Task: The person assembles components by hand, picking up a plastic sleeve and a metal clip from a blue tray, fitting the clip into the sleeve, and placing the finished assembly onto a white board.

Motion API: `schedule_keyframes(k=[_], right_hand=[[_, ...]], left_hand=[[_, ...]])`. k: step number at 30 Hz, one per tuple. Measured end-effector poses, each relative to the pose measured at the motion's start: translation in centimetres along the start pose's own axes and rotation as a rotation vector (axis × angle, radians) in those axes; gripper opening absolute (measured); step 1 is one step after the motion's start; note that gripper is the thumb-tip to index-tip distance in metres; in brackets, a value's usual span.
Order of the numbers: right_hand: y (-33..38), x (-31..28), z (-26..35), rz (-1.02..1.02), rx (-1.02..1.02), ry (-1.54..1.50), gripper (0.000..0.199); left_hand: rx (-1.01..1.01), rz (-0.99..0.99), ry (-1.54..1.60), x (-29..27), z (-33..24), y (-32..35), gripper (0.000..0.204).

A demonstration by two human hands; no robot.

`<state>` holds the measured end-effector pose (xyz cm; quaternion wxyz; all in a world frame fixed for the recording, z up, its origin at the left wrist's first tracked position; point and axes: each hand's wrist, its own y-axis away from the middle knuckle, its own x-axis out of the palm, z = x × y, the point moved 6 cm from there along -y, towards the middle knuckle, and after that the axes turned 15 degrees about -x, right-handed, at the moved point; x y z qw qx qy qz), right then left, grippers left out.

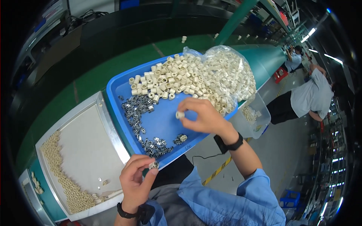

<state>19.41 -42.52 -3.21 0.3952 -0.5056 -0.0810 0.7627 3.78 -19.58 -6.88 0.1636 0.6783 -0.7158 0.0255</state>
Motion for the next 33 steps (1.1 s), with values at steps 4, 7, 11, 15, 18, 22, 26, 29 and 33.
schedule_keyframes(k=[4, 7, 11, 15, 18, 22, 26, 29, 33], right_hand=[[-1.4, 0.4, 7.0, 0.008, -0.02, -0.318, 0.014], [-2.2, 0.6, 10.1, 0.152, -0.149, -0.284, 0.022], [-2.1, 0.7, 11.3, 0.123, -0.202, -0.328, 0.026], [-1.8, 0.2, 12.1, 0.112, -0.28, -0.249, 0.029], [-2.0, -0.2, 12.5, 0.062, -0.317, -0.317, 0.03], [-1.6, -0.4, 12.9, 0.032, -0.277, -0.386, 0.03], [-1.6, -0.4, 13.6, 0.048, -0.301, -0.314, 0.032], [-1.5, 0.1, 13.4, 0.009, -0.294, -0.304, 0.031], [-1.6, 1.4, 13.0, -0.025, -0.292, -0.231, 0.029]], left_hand=[[-0.039, 0.0, -0.039, 0.4, -0.7, -0.3, 0.035], [0.057, 0.016, -0.124, 0.8, -1.6, -0.1, 0.037], [0.078, -0.007, -0.188, 1.2, -1.9, 0.3, 0.036], [0.036, 0.049, -0.149, 1.0, -1.8, 0.5, 0.034], [-0.002, 0.076, -0.043, 1.1, -1.6, 0.8, 0.033], [0.053, 0.122, -0.016, 1.4, -1.5, 1.0, 0.032], [0.113, 0.124, -0.007, 1.8, -1.6, 1.0, 0.029], [0.121, 0.092, -0.032, 2.1, -1.4, 0.9, 0.03], [0.149, 0.006, -0.165, 2.5, -1.6, 0.7, 0.034]])
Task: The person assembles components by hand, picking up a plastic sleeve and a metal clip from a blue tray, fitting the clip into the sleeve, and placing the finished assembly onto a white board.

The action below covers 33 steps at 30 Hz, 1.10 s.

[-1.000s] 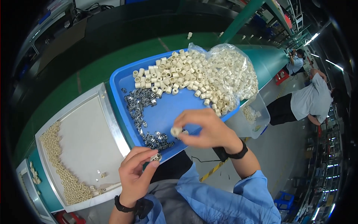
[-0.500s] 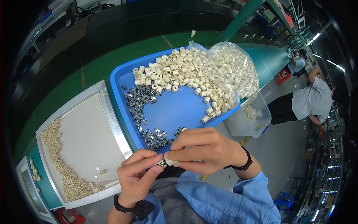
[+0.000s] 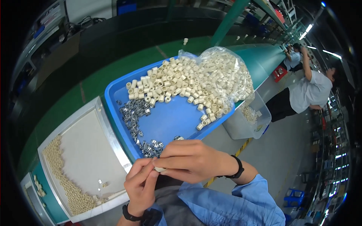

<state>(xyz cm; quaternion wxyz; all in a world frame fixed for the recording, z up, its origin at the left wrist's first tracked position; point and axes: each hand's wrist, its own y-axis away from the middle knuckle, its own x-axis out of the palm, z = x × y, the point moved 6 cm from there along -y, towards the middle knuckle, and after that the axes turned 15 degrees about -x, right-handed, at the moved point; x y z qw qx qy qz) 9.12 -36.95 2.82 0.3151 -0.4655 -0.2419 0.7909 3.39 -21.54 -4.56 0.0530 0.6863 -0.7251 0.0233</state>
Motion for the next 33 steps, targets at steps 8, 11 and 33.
schedule_keyframes(k=[8, 11, 33], right_hand=[[-0.2, -0.3, -0.2, -0.005, -0.025, 0.106, 0.025], [-0.2, -0.7, -1.2, 0.003, -0.025, 0.16, 0.027], [10.1, -6.4, -11.5, 0.103, 0.563, 0.244, 0.051]], left_hand=[[0.16, -0.058, -0.448, -0.3, -1.9, -1.1, 0.036], [0.174, -0.1, -0.502, -0.3, -2.0, -2.1, 0.03], [-0.011, -0.013, -0.867, -0.7, 3.0, -52.1, 0.019]])
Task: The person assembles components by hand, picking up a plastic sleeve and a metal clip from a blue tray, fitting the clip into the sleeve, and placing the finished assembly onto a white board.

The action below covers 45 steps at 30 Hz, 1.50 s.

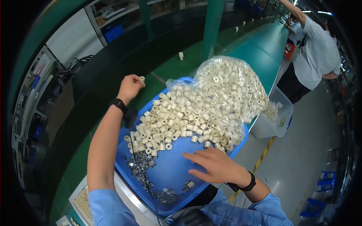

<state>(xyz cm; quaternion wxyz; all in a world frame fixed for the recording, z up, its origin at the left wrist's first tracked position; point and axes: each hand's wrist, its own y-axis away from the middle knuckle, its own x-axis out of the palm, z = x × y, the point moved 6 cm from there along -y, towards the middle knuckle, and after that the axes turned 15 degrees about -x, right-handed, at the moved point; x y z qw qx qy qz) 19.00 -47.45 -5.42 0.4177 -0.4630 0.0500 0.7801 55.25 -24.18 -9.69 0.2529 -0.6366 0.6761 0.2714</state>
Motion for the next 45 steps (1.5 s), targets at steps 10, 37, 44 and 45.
schedule_keyframes(k=[10, 37, 44, 45], right_hand=[[-1.1, 0.3, -1.2, 0.075, 0.004, 0.028, 0.046], [-10.9, 8.1, 3.7, 0.277, -0.061, 0.132, 0.013], [-7.7, 8.9, 4.9, 0.185, 0.105, -0.46, 0.017], [-7.3, 8.9, 5.4, 0.185, 0.171, -0.553, 0.017]], left_hand=[[-0.02, 0.101, -0.186, 1.2, -0.4, -1.5, 0.043], [-0.395, -0.52, -0.201, -22.8, 16.5, 63.0, 0.015], [-0.173, -0.306, 0.012, -14.0, 7.3, 58.9, 0.013], [-0.108, -0.279, -0.013, -13.1, 6.4, 58.3, 0.013]])
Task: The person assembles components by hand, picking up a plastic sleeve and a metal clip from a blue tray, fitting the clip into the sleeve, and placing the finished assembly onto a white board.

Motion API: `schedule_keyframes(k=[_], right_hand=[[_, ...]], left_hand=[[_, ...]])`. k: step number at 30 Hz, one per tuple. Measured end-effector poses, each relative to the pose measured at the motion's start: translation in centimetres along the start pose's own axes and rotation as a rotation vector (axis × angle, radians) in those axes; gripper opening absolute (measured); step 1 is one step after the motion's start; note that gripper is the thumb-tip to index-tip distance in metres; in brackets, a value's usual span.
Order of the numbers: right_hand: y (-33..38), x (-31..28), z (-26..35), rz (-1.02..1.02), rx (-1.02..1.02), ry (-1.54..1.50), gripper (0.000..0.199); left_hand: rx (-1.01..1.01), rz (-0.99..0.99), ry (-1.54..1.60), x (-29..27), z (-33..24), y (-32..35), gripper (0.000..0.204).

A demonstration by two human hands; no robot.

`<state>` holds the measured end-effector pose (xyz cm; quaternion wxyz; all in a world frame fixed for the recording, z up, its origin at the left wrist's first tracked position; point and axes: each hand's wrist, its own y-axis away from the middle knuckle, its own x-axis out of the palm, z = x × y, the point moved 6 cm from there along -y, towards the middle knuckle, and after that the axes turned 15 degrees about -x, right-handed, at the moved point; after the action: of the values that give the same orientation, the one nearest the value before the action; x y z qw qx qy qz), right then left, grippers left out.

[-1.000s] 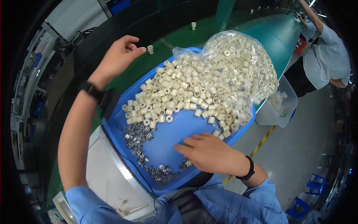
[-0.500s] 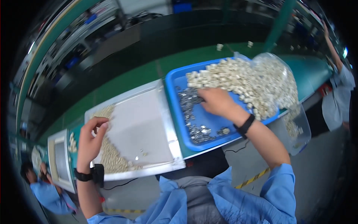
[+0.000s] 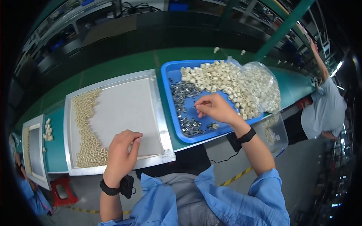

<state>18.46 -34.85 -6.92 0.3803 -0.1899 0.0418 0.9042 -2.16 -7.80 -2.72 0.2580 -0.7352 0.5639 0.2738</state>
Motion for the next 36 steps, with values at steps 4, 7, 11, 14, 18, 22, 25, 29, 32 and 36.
schedule_keyframes(k=[4, 7, 11, 14, 18, 22, 25, 29, 32, 36], right_hand=[[1.7, 0.1, -0.7, -0.047, 0.035, -0.126, 0.015], [2.0, 0.1, -1.5, -0.044, 0.008, -0.067, 0.015], [1.6, -0.1, -1.2, 0.008, -0.155, 0.27, 0.017], [2.4, -0.7, 1.4, -0.001, -0.45, 0.635, 0.019], [2.8, -0.7, 1.6, 0.032, -0.401, 0.549, 0.013], [3.5, -1.0, 2.2, -0.039, -0.233, 0.379, 0.01], [3.8, -0.9, 2.6, -0.027, -0.231, 0.307, 0.012], [4.1, -1.0, 2.9, -0.025, -0.282, 0.193, 0.013], [4.3, -1.3, 3.0, -0.037, -0.318, 0.214, 0.013], [4.4, -1.6, 2.7, -0.058, -0.334, 0.205, 0.015]], left_hand=[[0.038, -0.075, -0.097, 1.3, 0.5, -1.3, 0.011], [-0.072, -0.115, -0.162, -0.2, 3.6, -0.8, 0.011], [-0.165, -0.178, -0.215, -1.7, 5.5, 0.3, 0.011], [-0.226, -0.287, -0.302, -4.1, 8.1, 1.3, 0.012], [-0.3, -0.456, -0.499, -7.1, 10.7, -0.1, 0.014], [-0.377, -0.463, -0.685, -8.2, 12.4, -3.4, 0.018], [-0.376, -0.42, -0.736, -8.2, 13.1, -6.0, 0.021], [-0.424, -0.383, -0.815, -7.8, 13.8, -8.7, 0.018], [-0.494, -0.358, -0.849, -7.6, 15.2, -10.0, 0.016], [-0.4, -0.408, -0.915, -7.1, 15.1, -10.3, 0.018]])
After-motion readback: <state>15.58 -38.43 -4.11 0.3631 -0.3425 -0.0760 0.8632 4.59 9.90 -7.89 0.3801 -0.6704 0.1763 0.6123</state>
